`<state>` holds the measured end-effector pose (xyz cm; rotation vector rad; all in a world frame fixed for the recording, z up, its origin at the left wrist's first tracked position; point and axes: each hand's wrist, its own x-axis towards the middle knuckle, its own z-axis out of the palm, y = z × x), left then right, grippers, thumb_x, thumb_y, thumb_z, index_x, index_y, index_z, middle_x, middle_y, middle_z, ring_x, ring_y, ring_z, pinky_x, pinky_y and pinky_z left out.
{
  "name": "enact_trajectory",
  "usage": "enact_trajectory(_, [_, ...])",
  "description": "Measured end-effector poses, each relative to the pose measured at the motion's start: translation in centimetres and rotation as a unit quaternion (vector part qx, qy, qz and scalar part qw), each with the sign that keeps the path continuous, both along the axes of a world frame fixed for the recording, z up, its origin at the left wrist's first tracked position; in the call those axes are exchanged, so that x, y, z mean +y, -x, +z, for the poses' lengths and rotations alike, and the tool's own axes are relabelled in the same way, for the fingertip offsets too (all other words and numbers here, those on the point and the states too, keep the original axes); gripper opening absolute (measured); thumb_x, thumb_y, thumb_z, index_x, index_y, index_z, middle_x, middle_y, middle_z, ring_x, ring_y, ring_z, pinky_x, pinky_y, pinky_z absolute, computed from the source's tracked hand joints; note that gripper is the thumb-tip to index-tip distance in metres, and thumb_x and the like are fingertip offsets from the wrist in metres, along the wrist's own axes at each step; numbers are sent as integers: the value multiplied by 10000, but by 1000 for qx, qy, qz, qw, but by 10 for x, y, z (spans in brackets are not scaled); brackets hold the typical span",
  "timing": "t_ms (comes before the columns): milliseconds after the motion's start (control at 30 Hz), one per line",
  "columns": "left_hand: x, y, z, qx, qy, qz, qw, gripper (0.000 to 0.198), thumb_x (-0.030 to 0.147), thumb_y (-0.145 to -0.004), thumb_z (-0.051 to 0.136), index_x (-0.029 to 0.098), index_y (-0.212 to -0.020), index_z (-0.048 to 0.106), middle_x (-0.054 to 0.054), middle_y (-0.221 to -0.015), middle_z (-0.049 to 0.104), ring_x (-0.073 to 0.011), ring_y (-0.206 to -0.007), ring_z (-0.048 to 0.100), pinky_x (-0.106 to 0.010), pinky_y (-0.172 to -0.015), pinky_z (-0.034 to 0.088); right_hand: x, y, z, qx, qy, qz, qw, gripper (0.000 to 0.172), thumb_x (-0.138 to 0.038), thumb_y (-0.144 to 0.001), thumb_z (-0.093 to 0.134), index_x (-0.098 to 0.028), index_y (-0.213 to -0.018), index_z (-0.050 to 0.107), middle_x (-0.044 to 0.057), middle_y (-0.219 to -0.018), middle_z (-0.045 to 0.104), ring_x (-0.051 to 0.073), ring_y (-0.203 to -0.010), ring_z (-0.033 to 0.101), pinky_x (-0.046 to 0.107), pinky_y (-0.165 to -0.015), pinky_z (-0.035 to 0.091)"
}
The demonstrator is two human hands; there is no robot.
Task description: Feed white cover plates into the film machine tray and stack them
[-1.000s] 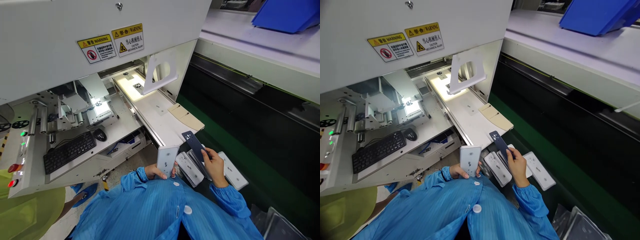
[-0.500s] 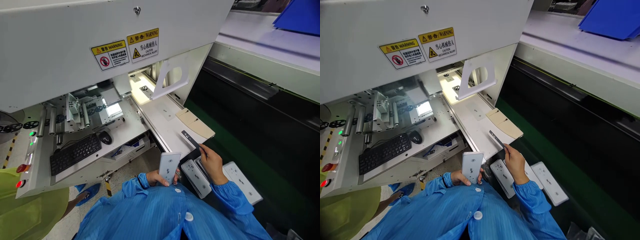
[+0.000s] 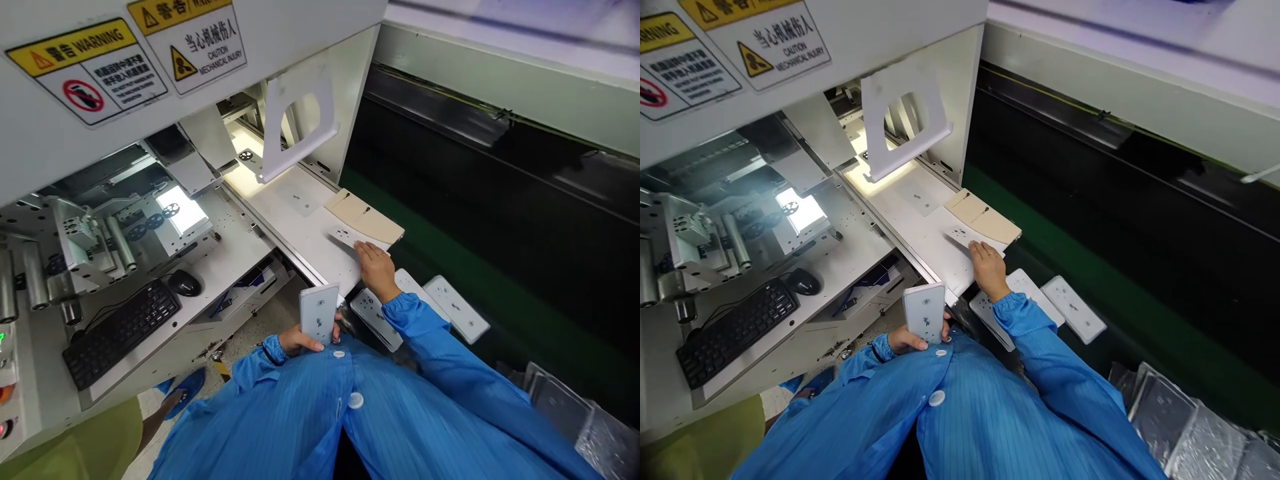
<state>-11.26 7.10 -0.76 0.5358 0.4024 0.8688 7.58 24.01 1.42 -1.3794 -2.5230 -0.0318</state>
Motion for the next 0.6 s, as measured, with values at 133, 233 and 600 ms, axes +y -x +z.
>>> enact_trajectory(133, [1,1,2,4,5,-6,1000,755,187,-491,757,195,-1209,523,-50,-928,607,-192,-888,537,-381,-870,342,-16,8,-7,-30,47,3,998,418,-157,-906,320,-107,-1261,535,106,-1350,511,265,-1248,445,441,-1049,330])
enact_trajectory(233, [1,1,2,6,7,-6,1000,746,194,-494,751,202,-1205,526,-49,-917,604,-195,-884,537,-387,-870,343,-28,16,-4,-38,80,-14,996,444,-312,-930,350,-134,-1313,484,110,-1437,399,301,-1322,343,494,-1069,282])
enact_trajectory(600, [2,3,6,21,6,-10,1000,700,191,-517,713,237,-1196,550,-50,-924,592,-209,-899,546,-386,-873,354,-33,39,-3,-42,138,-14,989,569,-465,-907,378,-156,-1385,390,117,-1501,269,351,-1383,188,593,-1074,183])
